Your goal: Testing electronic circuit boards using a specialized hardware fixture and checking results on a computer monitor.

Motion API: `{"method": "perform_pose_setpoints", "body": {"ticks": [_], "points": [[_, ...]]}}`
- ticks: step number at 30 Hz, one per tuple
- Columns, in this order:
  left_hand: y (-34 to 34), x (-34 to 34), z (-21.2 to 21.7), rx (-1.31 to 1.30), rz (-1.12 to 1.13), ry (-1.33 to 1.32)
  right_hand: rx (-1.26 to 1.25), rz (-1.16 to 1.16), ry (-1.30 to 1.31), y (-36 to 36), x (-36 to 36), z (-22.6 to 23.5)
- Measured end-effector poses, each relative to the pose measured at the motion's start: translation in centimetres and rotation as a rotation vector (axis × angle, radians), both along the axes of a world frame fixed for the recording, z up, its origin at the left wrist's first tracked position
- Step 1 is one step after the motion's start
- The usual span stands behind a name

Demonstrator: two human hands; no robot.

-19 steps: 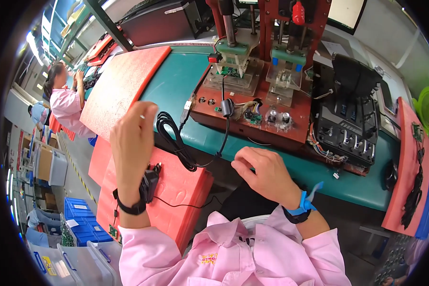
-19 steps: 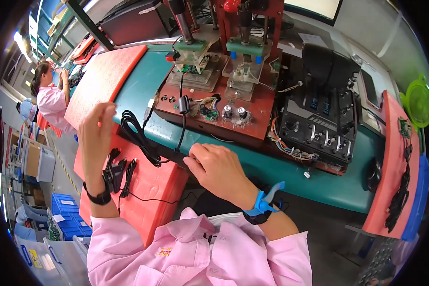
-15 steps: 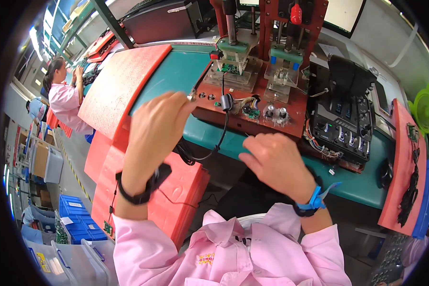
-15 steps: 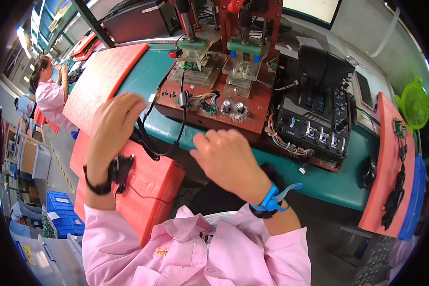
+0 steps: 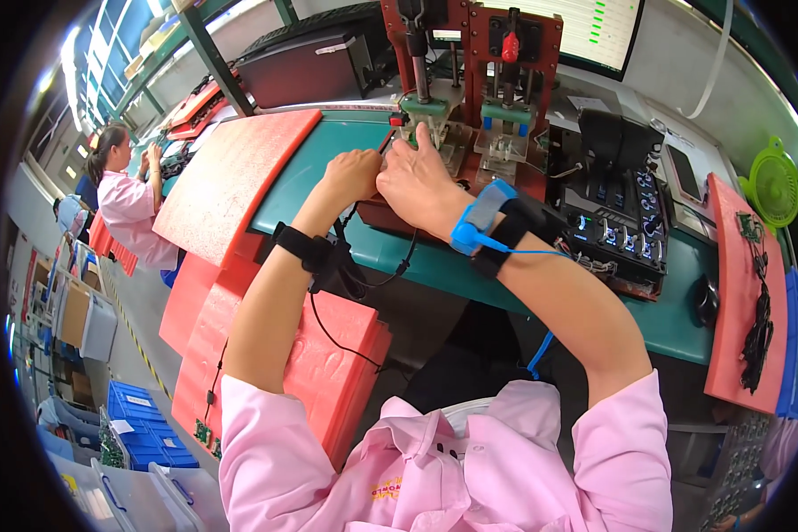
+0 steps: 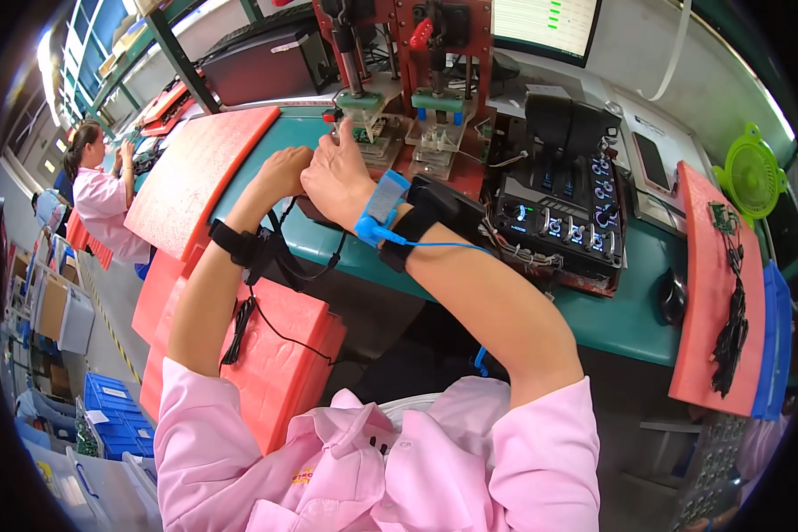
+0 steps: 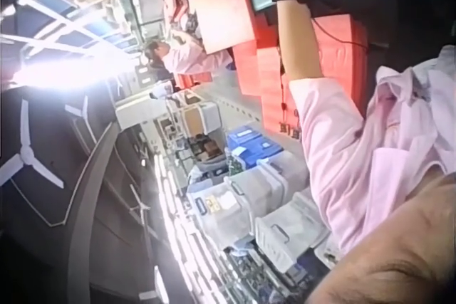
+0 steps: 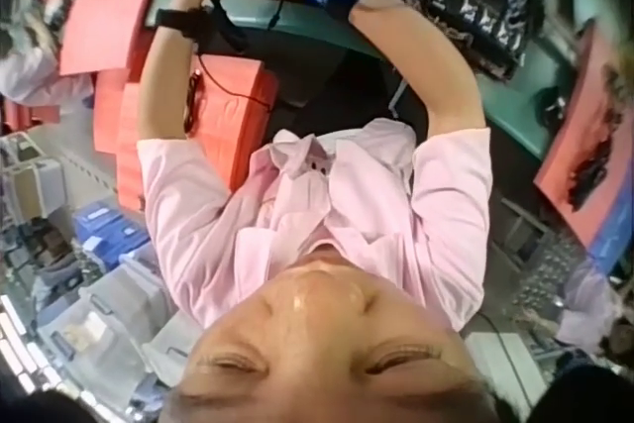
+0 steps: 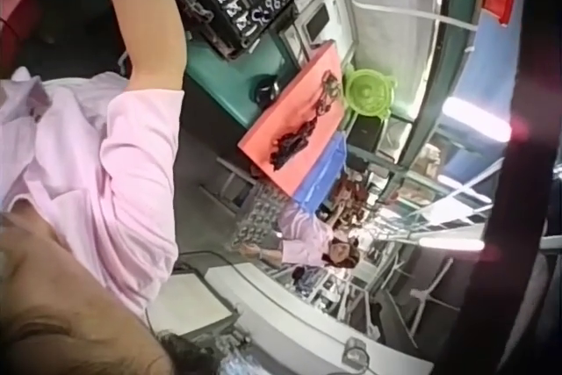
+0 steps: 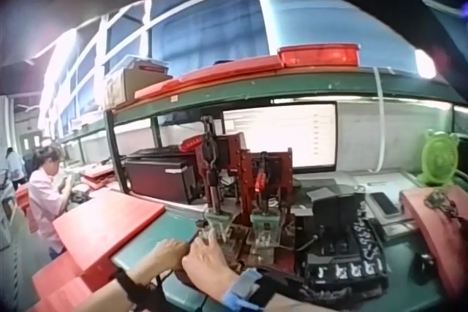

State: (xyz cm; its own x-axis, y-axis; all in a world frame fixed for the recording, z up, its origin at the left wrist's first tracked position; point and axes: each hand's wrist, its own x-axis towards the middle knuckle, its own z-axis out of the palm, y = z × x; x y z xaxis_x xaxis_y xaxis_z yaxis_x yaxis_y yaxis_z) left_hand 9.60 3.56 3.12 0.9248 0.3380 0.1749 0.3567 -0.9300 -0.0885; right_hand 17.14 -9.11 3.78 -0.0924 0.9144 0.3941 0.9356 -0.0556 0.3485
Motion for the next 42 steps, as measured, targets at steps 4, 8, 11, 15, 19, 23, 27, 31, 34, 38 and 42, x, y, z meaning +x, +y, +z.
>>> {"method": "perform_pose_setpoints", "body": {"ticks": [4, 8, 11, 15, 19, 23, 27, 31, 34, 38, 42], "points": [[1.2, -0.3, -0.3, -0.132, -0.027, 0.019, 0.022, -0.007, 0.052, 1.2, 0.0, -1.3], [1.1, -0.2, 0.2, -0.205, -0.102, 0.05, 0.061, -0.002, 0.072, 1.2, 0.3, -1.7], [1.0, -0.6, 0.3, -0.188, -0.205, 0.0, 0.082, 0.01, 0.084, 1.3, 0.3, -2.0], [0.9, -0.6, 0.6, -0.139, -0.298, -0.067, 0.119, 0.029, 0.118, 1.6, 0.7, -2.3], [0.7, -0.4, 0.6, -0.087, -0.151, 0.033, 0.12, 0.037, 0.148, 1.8, 0.6, -2.3], [0.4, -0.1, 0.1, -0.021, 0.066, 0.057, 0.136, 0.033, 0.172, 2.1, 0.8, -2.5], [0.2, -0.9, 0.3, -0.022, 0.209, 0.041, 0.175, 0.038, 0.199, 2.5, 0.5, -2.8], [-1.4, -2.4, 2.7, -0.035, 0.224, -0.098, 0.224, 0.037, 0.195, 2.7, 0.7, -3.1], [-2.4, -4.8, 3.1, -0.043, 0.221, -0.345, 0.261, 0.043, 0.173, 2.7, 0.5, -3.1], [-4.7, -8.3, 3.5, -0.127, 0.31, -0.42, 0.143, -0.034, 0.084, 2.9, -0.4, -2.2], [-5.5, -10.1, 1.9, -0.201, 0.37, -0.503, 0.05, -0.12, 0.016, 4.1, -1.1, -2.9]]}}
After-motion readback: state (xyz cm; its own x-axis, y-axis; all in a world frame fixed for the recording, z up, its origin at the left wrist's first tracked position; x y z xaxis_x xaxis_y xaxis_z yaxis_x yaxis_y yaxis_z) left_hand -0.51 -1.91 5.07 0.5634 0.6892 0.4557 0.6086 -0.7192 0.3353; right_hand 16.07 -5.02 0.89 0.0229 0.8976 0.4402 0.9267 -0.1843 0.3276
